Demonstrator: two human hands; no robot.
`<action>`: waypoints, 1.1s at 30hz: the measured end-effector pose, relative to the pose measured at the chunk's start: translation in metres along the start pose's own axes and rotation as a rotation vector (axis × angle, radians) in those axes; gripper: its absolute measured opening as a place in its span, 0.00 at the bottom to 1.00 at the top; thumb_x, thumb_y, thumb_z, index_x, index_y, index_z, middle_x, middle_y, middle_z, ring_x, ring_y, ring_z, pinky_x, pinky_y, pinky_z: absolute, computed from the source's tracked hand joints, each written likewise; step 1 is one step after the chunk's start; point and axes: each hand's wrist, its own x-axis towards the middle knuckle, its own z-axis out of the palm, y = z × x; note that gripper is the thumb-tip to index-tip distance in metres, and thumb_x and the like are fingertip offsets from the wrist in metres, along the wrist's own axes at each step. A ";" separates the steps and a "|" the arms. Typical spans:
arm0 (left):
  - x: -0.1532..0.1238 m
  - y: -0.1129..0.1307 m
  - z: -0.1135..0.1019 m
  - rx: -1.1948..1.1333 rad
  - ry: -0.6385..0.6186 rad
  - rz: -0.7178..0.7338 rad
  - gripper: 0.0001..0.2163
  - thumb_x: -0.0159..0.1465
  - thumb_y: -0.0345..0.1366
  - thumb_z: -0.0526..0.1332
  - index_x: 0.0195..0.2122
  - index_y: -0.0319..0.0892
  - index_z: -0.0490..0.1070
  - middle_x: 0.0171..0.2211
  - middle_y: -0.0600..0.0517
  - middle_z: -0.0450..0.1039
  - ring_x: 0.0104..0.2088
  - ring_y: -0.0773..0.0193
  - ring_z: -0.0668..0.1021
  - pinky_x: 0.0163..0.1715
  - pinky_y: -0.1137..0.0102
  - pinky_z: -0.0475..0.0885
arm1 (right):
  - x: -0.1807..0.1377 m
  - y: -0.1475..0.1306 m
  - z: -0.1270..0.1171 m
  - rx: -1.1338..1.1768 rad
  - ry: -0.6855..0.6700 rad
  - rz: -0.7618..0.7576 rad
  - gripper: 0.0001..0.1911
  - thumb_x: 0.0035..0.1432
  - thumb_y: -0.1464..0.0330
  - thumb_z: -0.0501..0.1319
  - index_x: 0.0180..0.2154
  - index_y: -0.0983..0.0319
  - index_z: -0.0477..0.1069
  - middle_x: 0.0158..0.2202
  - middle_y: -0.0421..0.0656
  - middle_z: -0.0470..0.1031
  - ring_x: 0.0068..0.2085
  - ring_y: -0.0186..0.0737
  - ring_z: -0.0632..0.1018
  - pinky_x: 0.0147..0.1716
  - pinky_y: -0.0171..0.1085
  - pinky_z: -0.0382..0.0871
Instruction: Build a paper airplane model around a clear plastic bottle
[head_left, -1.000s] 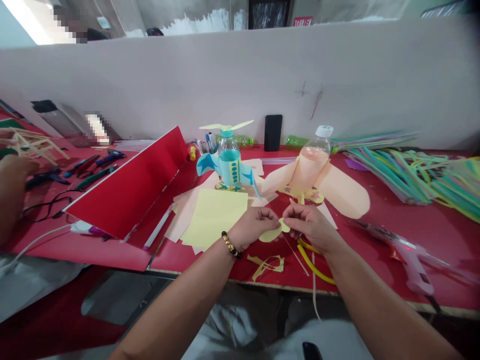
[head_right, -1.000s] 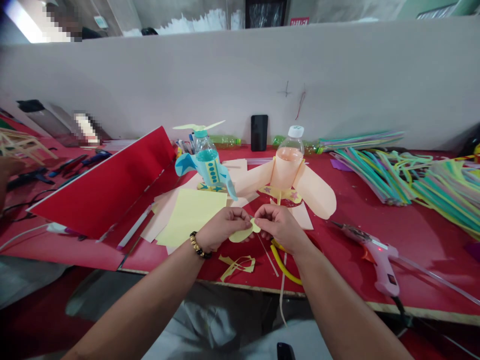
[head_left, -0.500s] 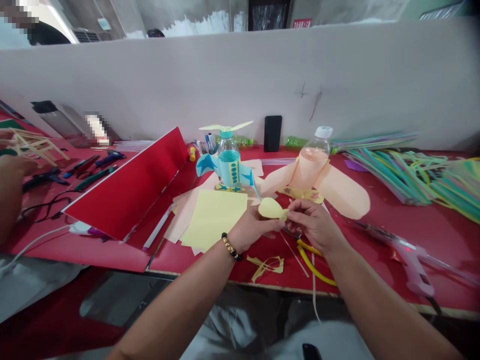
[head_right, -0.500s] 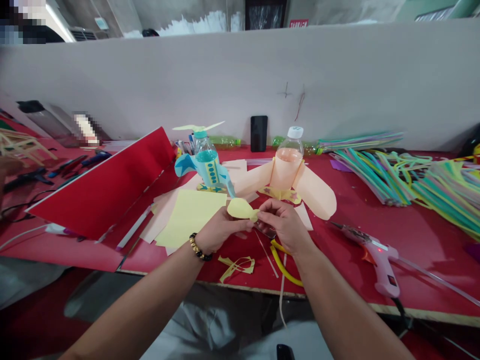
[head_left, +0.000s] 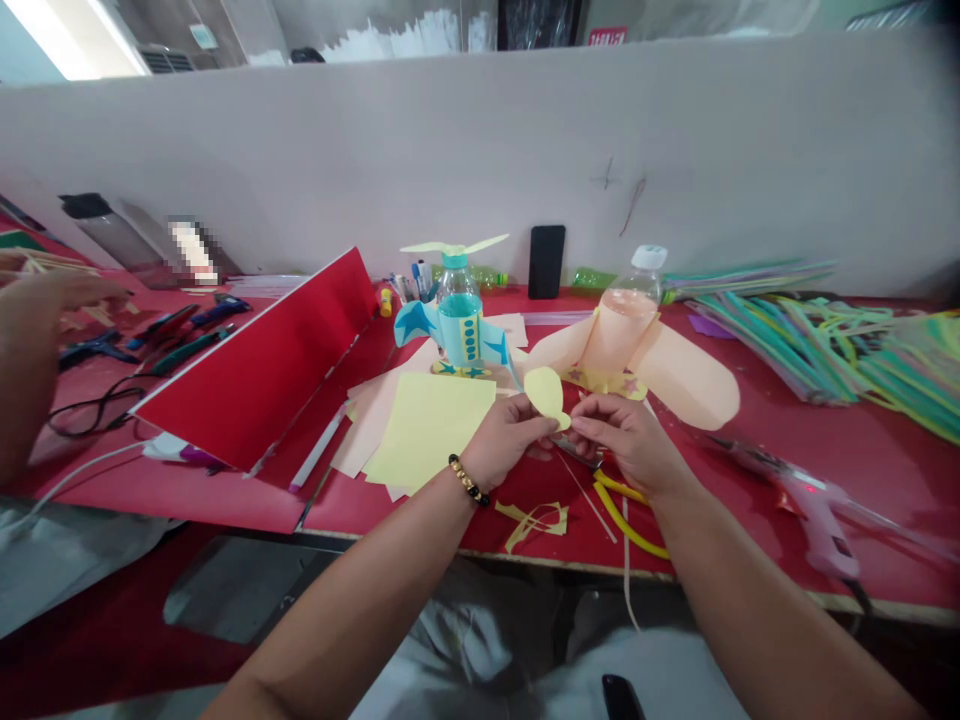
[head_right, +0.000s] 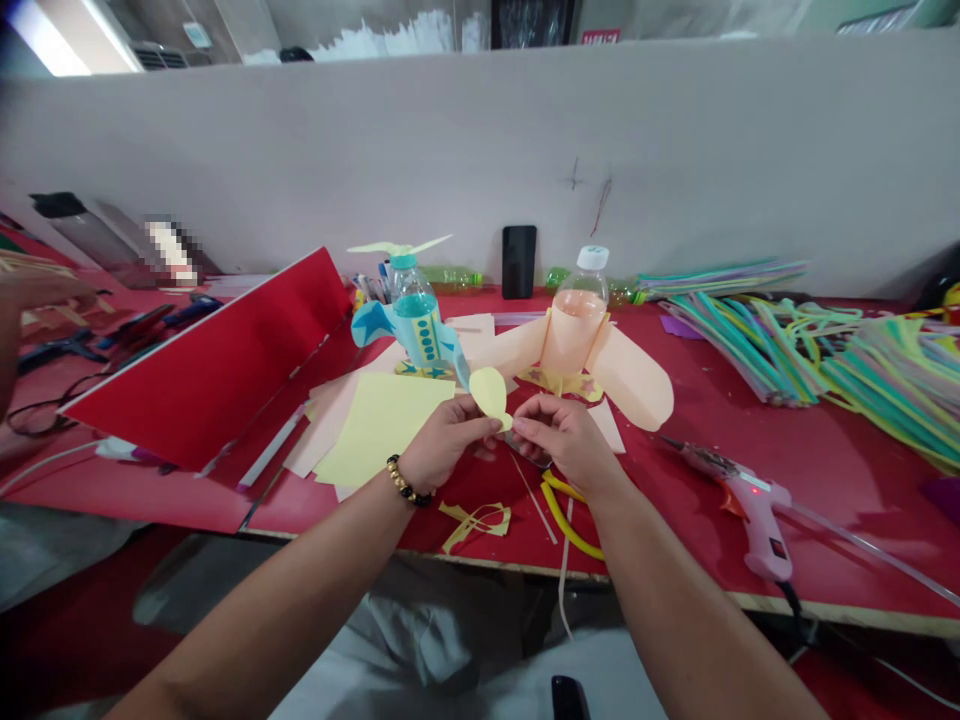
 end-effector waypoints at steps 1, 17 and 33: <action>0.000 0.000 0.000 -0.004 0.000 -0.001 0.10 0.51 0.36 0.67 0.31 0.37 0.71 0.23 0.55 0.71 0.21 0.72 0.72 0.23 0.75 0.72 | -0.004 -0.006 -0.003 -0.076 0.027 -0.029 0.09 0.53 0.63 0.64 0.31 0.62 0.71 0.24 0.38 0.73 0.23 0.32 0.72 0.24 0.32 0.66; -0.010 0.008 -0.001 -0.109 -0.032 -0.001 0.11 0.48 0.35 0.68 0.29 0.36 0.71 0.23 0.53 0.71 0.22 0.71 0.72 0.22 0.74 0.73 | -0.065 0.005 -0.023 -1.341 0.029 0.171 0.15 0.43 0.76 0.57 0.37 0.63 0.66 0.38 0.51 0.75 0.38 0.49 0.76 0.33 0.39 0.63; -0.091 0.038 0.035 -0.132 -0.081 -0.074 0.08 0.50 0.32 0.67 0.30 0.36 0.72 0.25 0.52 0.72 0.23 0.71 0.74 0.23 0.74 0.74 | -0.210 0.063 0.007 0.030 0.274 0.388 0.27 0.49 0.41 0.54 0.26 0.58 0.66 0.20 0.39 0.64 0.13 0.28 0.59 0.09 0.31 0.51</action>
